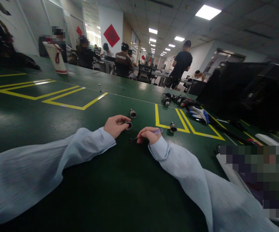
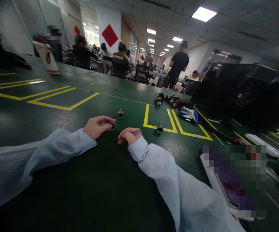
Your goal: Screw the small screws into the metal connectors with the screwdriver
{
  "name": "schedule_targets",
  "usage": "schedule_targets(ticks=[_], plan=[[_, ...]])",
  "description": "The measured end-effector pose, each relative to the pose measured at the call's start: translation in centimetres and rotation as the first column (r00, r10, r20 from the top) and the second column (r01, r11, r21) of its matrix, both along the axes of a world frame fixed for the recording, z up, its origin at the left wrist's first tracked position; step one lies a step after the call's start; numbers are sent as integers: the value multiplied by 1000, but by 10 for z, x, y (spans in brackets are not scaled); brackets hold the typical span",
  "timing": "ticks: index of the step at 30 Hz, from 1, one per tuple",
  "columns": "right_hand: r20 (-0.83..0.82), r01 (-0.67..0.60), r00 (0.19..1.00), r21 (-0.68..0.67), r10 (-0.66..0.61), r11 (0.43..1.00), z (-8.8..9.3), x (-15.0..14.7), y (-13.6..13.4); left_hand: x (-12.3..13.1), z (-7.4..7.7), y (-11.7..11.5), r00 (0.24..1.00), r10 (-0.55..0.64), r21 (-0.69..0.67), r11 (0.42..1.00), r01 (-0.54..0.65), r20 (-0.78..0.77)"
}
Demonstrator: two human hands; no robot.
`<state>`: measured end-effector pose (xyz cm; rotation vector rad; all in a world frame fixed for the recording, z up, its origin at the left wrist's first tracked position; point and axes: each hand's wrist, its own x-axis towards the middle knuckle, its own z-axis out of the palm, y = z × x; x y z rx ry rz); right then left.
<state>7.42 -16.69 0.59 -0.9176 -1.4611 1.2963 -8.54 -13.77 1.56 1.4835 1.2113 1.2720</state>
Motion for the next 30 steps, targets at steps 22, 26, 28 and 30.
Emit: schedule_targets(ticks=[22,26,28,30], plan=[[91,132,987,30,-134,991,-3,-4,8,5,4,-8,995,-59,-128,989,70,84],[120,144,981,56,-150,988,-4,-4,9,5,4,-8,994,-66,-117,990,75,86],[121,147,981,58,-153,987,-4,-4,9,5,3,-8,993,-75,-107,991,84,87],[109,156,981,57,-162,986,-4,-5,9,6,3,-8,992,-80,-116,989,91,102]])
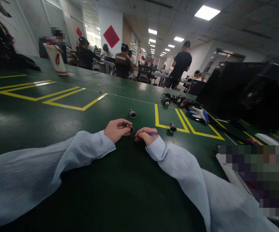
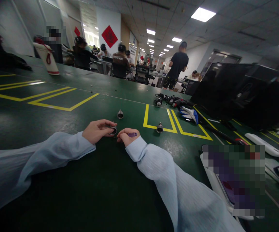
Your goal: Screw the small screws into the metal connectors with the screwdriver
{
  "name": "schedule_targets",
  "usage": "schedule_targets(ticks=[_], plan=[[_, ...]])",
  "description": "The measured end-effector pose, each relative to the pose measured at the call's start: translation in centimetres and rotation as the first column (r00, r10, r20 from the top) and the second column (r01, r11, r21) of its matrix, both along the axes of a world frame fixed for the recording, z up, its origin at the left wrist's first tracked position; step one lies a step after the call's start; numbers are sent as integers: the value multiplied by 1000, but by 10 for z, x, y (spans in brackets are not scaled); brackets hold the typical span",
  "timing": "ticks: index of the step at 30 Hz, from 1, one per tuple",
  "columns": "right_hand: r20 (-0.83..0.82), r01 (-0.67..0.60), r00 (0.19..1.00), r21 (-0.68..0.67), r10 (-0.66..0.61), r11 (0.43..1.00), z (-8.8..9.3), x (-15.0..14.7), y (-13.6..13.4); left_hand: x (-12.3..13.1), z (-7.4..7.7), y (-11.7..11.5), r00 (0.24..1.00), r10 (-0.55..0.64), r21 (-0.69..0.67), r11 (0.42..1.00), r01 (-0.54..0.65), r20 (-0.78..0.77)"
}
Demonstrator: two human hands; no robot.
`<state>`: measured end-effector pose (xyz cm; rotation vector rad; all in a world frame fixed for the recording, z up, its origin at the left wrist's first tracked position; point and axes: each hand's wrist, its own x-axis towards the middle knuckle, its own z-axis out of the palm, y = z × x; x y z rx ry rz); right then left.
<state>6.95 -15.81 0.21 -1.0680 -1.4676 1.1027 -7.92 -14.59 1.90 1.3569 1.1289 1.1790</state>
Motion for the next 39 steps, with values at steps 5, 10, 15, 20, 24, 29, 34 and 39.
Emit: schedule_targets(ticks=[5,10,15,20,24,29,34,39], plan=[[-13,-21,1000,11,22,1000,1,0,0,3,4,-4,999,23,-59,998,-21,22],[40,-22,999,10,22,1000,2,1,0,4,8,-7,999,39,-94,995,-38,10],[-12,-45,999,-42,45,998,4,2,3,3,9,-10,999,35,-127,991,-32,19],[43,-44,998,-52,46,998,3,3,10,-4,0,-10,1000,1,-85,996,-1,8],[-12,-47,999,-21,46,999,2,8,19,-8,-4,-12,1000,14,-99,995,-12,12],[-41,27,999,-19,-28,999,-6,14,36,-9,1,-20,995,42,-173,985,-26,92],[-8,59,998,-66,-60,996,-10,11,41,-8,8,-28,993,24,-192,981,-1,117],[177,149,978,-212,-112,966,10,7,38,-7,11,-31,993,11,-197,980,11,115]])
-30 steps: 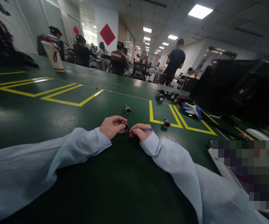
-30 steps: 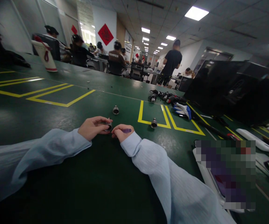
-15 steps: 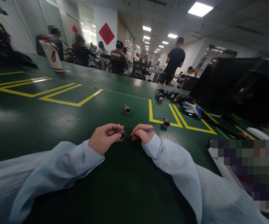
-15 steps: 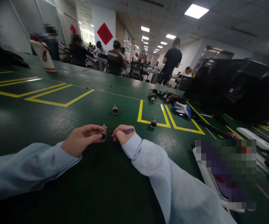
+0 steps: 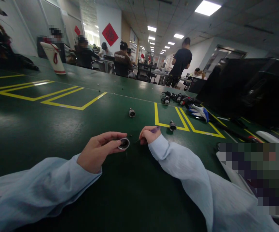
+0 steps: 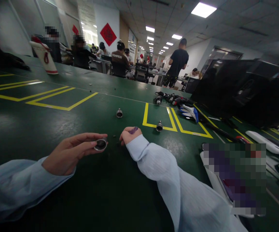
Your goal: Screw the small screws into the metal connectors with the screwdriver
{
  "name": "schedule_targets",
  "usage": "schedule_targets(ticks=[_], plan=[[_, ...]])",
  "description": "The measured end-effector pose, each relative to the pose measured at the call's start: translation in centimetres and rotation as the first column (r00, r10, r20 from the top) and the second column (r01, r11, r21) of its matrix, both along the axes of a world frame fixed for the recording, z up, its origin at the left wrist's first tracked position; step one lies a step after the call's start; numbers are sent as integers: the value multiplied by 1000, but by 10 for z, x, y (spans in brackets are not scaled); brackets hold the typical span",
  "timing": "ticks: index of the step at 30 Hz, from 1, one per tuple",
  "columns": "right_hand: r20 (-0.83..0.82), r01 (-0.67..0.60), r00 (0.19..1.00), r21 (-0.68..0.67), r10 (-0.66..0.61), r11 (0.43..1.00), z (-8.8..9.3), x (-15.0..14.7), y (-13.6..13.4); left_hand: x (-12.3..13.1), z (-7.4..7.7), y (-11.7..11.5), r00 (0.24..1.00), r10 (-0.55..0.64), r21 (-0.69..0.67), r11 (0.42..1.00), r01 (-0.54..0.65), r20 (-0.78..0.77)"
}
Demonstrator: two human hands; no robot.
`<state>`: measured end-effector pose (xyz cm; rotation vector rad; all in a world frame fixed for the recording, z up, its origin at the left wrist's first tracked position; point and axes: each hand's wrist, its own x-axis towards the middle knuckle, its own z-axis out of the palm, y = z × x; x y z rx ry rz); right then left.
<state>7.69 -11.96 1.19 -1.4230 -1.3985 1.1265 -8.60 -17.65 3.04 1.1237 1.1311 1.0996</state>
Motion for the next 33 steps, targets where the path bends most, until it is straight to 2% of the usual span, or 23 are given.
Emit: schedule_targets(ticks=[2,3,6,7,9,11,13,15,17,19,21,27,33], plan=[[73,-5,997,-96,12,995,5,-1,-1,1,1,-1,1000,-3,3,1000,3,1],[60,-6,998,-100,12,995,5,-2,-1,1,1,-1,1000,-2,5,1000,2,1],[-169,-25,985,-41,17,999,-2,0,-3,0,0,0,1000,14,0,1000,-14,-7],[-261,-70,963,-25,61,997,-4,2,-4,0,-1,1,1000,19,-2,1000,-19,-8],[-411,-136,901,40,140,990,-7,7,-8,-2,-3,3,1000,16,-1,1000,-16,-10],[-515,-138,833,157,200,978,-6,12,-14,-3,-6,5,1000,9,12,1000,-9,-19],[-525,-126,809,284,265,950,-3,14,-22,-4,-7,6,999,9,37,999,-7,-47],[-375,-138,870,437,320,889,1,12,-31,-4,-7,7,997,14,64,998,-10,-73],[-95,-186,948,606,303,773,3,7,-39,-3,-7,6,996,14,87,996,-7,-85],[139,-256,964,711,227,655,3,3,-45,-3,-7,5,996,8,108,994,1,-90],[268,-315,949,751,169,580,2,1,-48,-4,-7,5,995,-1,123,992,14,-102],[452,-461,882,760,137,458,1,0,-53,-4,-11,5,991,27,160,987,-6,-132],[515,-520,847,752,133,405,5,-2,-59,-1,-10,6,994,40,168,986,-23,-97]])
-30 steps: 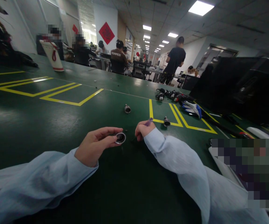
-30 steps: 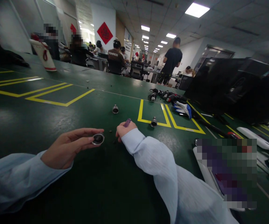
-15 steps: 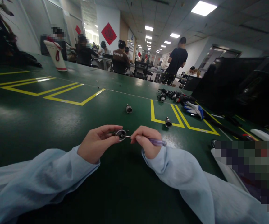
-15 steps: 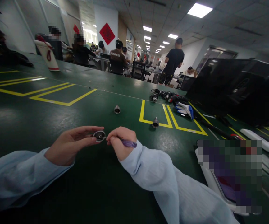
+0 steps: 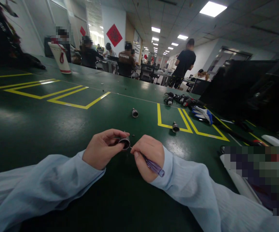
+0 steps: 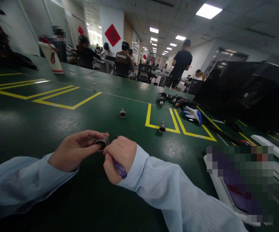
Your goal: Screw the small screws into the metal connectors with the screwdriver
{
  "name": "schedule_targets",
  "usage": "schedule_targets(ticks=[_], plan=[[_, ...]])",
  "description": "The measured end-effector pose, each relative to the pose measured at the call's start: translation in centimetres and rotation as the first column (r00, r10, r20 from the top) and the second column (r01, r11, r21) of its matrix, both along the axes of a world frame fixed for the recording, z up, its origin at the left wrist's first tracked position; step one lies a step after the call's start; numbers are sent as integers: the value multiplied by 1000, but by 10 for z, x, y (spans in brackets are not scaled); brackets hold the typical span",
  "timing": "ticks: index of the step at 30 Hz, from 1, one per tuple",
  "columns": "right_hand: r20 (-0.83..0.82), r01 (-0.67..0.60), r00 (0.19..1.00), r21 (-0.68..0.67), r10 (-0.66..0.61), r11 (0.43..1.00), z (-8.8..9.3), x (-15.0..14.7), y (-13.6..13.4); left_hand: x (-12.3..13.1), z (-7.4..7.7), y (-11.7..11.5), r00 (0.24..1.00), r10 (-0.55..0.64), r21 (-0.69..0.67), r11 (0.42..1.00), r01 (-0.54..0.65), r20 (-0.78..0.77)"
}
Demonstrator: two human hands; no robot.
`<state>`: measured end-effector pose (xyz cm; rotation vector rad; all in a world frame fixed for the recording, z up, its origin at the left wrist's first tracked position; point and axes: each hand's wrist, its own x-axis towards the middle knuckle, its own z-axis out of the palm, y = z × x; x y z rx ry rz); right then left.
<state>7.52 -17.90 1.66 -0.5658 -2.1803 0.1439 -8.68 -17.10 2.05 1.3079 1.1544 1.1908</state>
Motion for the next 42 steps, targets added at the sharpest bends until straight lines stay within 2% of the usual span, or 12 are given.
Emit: schedule_targets(ticks=[8,12,16,27,32,39,42], plan=[[33,22,999,-23,-21,999,4,-3,-1,3,3,-1,1000,13,-41,999,-13,8],[-19,54,998,-63,-56,997,1,-4,-1,2,5,-2,1000,21,-53,998,-21,-1],[-49,29,998,-84,-33,996,0,-3,-1,1,7,-2,1000,11,-85,996,-12,-7],[-32,49,998,-79,-51,996,-4,-5,-1,0,0,1,1000,7,-43,999,-8,-27],[-20,28,999,-78,-30,997,-2,-4,-1,0,2,0,1000,7,-63,998,-8,-16],[-1,87,996,-69,-87,994,-4,-5,-1,2,3,0,1000,20,-84,996,-20,-1],[-21,60,998,-88,-62,994,0,-4,-4,0,2,1,1000,19,-95,995,-19,7]])
